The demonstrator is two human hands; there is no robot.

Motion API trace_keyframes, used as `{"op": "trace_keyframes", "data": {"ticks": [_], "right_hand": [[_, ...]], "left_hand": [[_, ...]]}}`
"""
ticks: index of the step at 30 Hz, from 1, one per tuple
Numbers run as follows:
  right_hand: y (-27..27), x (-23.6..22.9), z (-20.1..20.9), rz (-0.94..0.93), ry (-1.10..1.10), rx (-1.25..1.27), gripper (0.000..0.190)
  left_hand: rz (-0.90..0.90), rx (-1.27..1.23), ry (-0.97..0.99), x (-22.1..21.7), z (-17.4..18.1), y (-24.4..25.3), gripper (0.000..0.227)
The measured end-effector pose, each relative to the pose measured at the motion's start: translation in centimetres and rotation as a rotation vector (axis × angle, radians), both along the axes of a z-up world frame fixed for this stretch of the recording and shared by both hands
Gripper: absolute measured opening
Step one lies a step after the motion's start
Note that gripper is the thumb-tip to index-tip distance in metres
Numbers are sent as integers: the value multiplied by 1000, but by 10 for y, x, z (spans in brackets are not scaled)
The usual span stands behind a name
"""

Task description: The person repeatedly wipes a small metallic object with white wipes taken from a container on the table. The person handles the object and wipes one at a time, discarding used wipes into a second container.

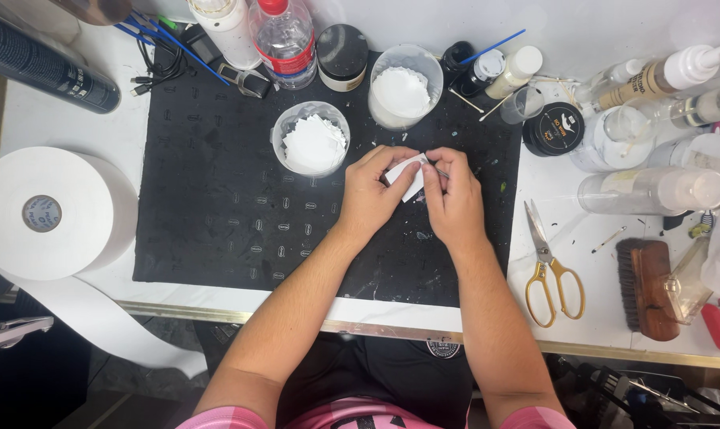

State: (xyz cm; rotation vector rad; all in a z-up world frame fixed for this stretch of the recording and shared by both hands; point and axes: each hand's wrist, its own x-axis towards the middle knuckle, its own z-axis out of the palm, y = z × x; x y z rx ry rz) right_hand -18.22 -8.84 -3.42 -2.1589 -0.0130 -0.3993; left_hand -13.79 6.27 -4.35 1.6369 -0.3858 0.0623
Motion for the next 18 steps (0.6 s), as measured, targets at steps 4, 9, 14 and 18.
{"op": "trace_keyframes", "data": {"ticks": [4,9,14,18], "right_hand": [[4,-1,4,8,18,-48,24],[9,-1,7,6,23,-4,18],[12,-1,6,-10,-41,-100,16],[14,-1,3,-12,-73,-145,14]], "left_hand": [[9,-19,-1,-1,-3,0,17],[34,8,-14,-1,-2,-1,14],[89,55,-51,-4,5,-1,15],[148,71,-127,-8,7,-1,13]]}}
